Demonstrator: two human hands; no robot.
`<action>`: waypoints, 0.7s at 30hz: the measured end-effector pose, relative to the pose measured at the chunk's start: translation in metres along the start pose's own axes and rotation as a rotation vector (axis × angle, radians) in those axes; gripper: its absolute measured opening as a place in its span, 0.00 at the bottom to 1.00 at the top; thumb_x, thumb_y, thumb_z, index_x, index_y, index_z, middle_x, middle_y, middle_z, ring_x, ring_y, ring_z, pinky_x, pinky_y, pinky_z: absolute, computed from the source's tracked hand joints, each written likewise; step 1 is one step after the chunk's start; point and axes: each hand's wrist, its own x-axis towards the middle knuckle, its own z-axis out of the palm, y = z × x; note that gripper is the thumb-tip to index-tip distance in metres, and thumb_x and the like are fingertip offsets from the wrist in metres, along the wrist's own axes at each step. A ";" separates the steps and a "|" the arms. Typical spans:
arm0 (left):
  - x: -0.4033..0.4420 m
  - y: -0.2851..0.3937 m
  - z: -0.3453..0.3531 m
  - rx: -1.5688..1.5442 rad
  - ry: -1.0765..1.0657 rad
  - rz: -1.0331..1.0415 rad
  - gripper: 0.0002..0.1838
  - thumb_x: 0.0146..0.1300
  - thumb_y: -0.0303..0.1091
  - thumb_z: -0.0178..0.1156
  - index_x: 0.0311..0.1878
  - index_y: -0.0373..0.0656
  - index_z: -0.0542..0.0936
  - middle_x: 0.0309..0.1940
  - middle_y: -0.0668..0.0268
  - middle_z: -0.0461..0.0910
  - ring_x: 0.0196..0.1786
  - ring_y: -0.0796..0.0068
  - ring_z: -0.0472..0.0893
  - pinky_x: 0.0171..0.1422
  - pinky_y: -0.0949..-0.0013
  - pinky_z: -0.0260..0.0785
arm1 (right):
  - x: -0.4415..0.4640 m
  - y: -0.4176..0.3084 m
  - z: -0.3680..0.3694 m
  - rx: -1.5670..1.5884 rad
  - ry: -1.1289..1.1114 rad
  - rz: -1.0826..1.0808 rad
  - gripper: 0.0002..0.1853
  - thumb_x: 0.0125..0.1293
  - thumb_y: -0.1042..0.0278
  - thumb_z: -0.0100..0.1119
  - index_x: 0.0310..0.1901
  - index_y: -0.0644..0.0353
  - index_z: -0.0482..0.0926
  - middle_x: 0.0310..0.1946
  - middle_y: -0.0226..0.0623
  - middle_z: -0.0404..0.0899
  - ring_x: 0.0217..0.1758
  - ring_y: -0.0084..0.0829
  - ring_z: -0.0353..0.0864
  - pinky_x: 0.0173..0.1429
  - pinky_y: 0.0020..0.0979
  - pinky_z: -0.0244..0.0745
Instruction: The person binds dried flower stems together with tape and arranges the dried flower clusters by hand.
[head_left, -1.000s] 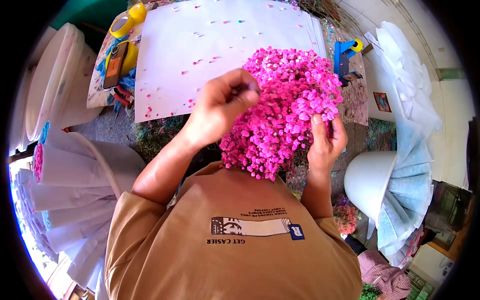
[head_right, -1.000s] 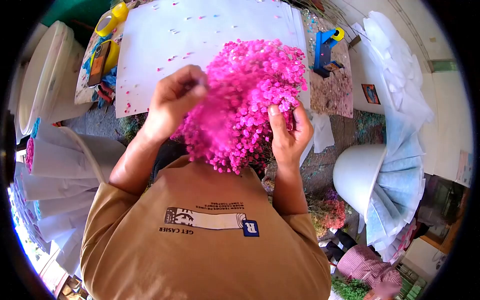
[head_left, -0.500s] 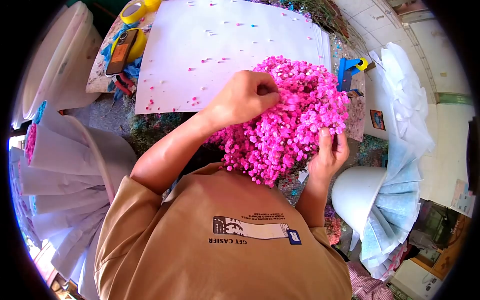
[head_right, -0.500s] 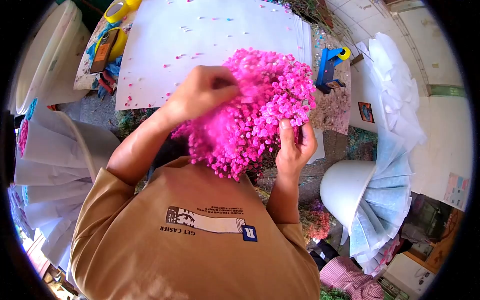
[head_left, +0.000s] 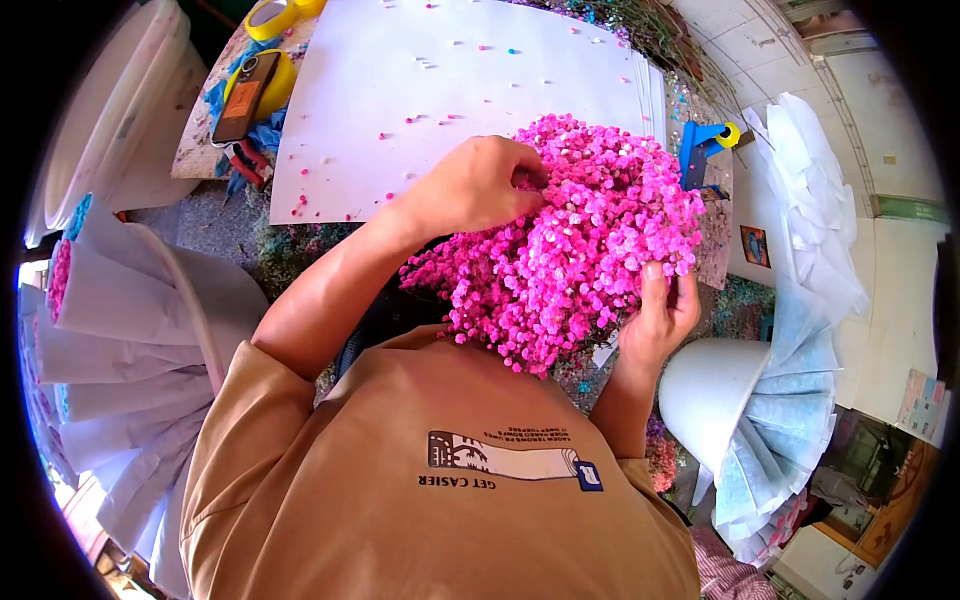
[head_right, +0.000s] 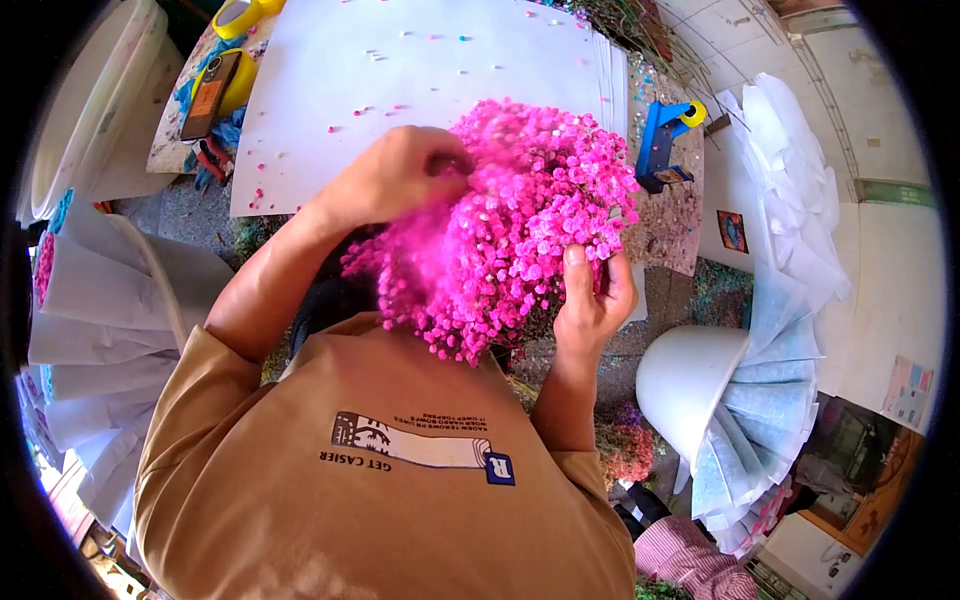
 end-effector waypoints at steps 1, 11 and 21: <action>0.001 -0.001 0.001 -0.001 0.001 -0.001 0.13 0.62 0.30 0.67 0.47 0.33 0.86 0.39 0.53 0.88 0.42 0.70 0.85 0.51 0.64 0.77 | 0.000 -0.001 0.001 -0.003 0.001 0.001 0.14 0.70 0.77 0.64 0.56 0.69 0.82 0.47 0.34 0.85 0.46 0.21 0.82 0.54 0.24 0.75; -0.006 -0.027 -0.010 -0.741 0.063 -0.114 0.09 0.67 0.36 0.63 0.41 0.39 0.85 0.29 0.69 0.79 0.27 0.81 0.72 0.32 0.74 0.63 | 0.002 0.001 0.006 0.025 0.050 -0.031 0.12 0.69 0.77 0.65 0.53 0.67 0.84 0.43 0.28 0.84 0.43 0.19 0.78 0.51 0.24 0.72; -0.029 -0.024 -0.001 -0.348 -0.034 -0.135 0.10 0.67 0.28 0.66 0.49 0.35 0.84 0.35 0.69 0.83 0.37 0.83 0.77 0.43 0.74 0.72 | 0.007 0.000 0.008 0.019 0.049 0.023 0.15 0.69 0.76 0.65 0.55 0.69 0.84 0.47 0.35 0.85 0.48 0.23 0.80 0.57 0.28 0.75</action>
